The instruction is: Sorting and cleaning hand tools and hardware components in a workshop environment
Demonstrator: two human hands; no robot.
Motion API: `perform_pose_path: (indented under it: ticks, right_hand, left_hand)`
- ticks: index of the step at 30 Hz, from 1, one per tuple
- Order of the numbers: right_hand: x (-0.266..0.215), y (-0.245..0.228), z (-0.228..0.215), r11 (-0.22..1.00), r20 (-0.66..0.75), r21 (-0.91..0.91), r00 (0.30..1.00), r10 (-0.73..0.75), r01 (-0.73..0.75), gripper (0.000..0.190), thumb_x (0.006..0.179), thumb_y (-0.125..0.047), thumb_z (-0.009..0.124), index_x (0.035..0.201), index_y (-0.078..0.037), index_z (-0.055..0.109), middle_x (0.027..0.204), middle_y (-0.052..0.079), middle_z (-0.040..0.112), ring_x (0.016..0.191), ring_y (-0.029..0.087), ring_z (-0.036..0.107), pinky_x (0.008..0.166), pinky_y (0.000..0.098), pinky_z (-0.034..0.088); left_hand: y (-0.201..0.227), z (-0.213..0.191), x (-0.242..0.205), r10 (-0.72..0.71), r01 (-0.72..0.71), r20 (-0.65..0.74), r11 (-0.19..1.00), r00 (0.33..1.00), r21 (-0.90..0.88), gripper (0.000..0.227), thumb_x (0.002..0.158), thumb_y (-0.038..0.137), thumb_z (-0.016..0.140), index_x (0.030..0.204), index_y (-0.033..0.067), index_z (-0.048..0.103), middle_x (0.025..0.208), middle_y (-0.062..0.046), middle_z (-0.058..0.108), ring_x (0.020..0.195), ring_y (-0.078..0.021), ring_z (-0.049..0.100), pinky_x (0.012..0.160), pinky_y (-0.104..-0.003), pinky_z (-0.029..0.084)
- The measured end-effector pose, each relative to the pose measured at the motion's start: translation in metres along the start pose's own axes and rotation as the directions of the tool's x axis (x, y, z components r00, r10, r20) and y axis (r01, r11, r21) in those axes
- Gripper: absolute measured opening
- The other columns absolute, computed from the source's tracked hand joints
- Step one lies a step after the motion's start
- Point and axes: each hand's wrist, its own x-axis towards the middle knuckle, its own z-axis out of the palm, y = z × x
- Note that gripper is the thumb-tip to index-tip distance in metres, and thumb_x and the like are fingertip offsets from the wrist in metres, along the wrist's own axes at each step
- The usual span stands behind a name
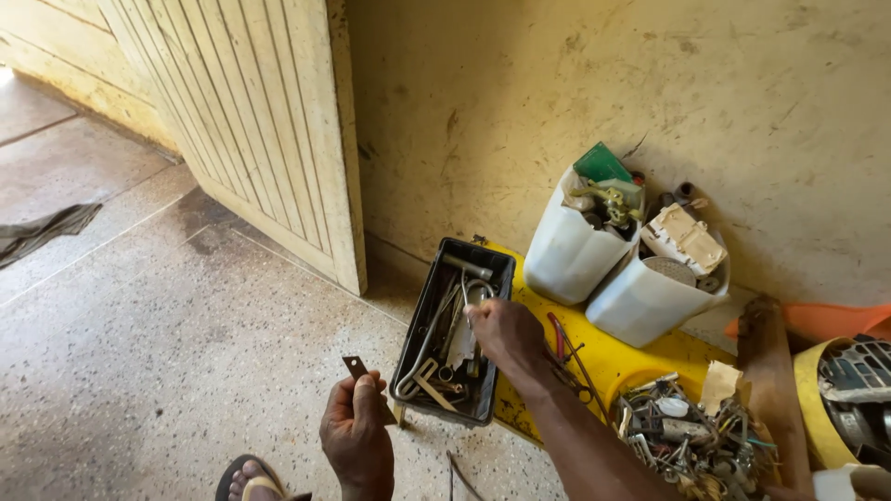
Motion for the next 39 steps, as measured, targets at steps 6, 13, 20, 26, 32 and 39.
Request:
perform_pose_path:
  ticks: [6,13,20,26,32,39]
  right_hand:
    - [-0.115,0.015,-0.008,0.957,-0.224,0.289,0.974,0.035,0.032,0.032,0.102,-0.045,0.058,0.088,-0.019,0.069,0.081,0.001,0.072,0.073,0.022,0.066,0.063,0.0407,0.049]
    - [-0.173,0.084,0.013,0.983,-0.28,0.181,0.956,0.088,-0.037,0.032,0.097,-0.026,0.063,0.126,-0.018,0.074,0.128,0.004,0.072,0.12,0.029,0.069,0.099,0.0441,0.056]
    - [-0.122,0.099,0.027,0.984,-0.207,-0.082,0.968,0.139,-0.159,0.077,0.09,-0.009,0.066,0.161,0.003,0.036,0.16,0.02,0.048,0.148,0.037,0.046,0.126,0.0604,0.028]
    - [-0.112,0.101,0.033,0.983,-0.412,-0.124,0.908,0.069,-0.131,0.037,0.098,-0.004,0.066,0.132,-0.018,0.067,0.102,0.008,0.066,0.077,0.021,0.06,0.067,0.0357,0.051]
    - [-0.12,0.065,0.044,0.967,-0.297,-0.089,0.933,0.203,-0.238,0.043,0.095,-0.06,0.069,0.115,-0.022,0.073,0.117,0.006,0.069,0.097,0.034,0.067,0.086,0.0507,0.05]
    - [-0.11,0.03,-0.004,0.833,-0.066,0.294,0.86,0.507,-0.468,0.041,0.094,-0.031,0.066,0.134,-0.02,0.066,0.116,0.001,0.076,0.084,0.02,0.071,0.068,0.039,0.056]
  left_hand:
    - [-0.001,-0.002,0.002,0.021,-0.02,0.018,0.998,1.0,-0.059,0.023,0.106,0.02,0.063,0.106,0.0025,0.079,0.09,-0.013,0.078,0.079,-0.0176,0.066,0.066,-0.031,0.052]
    - [0.004,0.0,-0.015,0.069,-0.069,0.042,0.998,0.997,0.003,0.023,0.108,0.017,0.062,0.106,0.0006,0.079,0.082,-0.01,0.075,0.065,-0.0162,0.058,0.054,-0.031,0.049]
    - [-0.009,0.005,-0.016,0.12,-0.119,0.044,0.993,0.992,-0.011,0.024,0.109,0.018,0.062,0.105,-0.001,0.077,0.08,-0.01,0.071,0.063,-0.0162,0.056,0.053,-0.03,0.048]
    - [0.012,0.001,-0.022,0.081,-0.081,0.007,0.993,0.997,0.083,0.024,0.108,0.019,0.064,0.102,0.0015,0.079,0.075,-0.009,0.071,0.059,-0.0166,0.057,0.053,-0.032,0.05]
    - [0.006,-0.001,-0.015,0.053,-0.055,0.046,0.998,0.998,0.026,0.024,0.109,0.019,0.061,0.105,0.0032,0.079,0.086,-0.008,0.075,0.07,-0.0164,0.059,0.058,-0.033,0.051]
    - [0.005,-0.001,-0.013,-0.013,0.021,0.101,0.997,0.995,-0.076,0.021,0.107,0.018,0.063,0.1,0.0024,0.077,0.082,-0.01,0.07,0.068,-0.0189,0.059,0.051,-0.036,0.052]
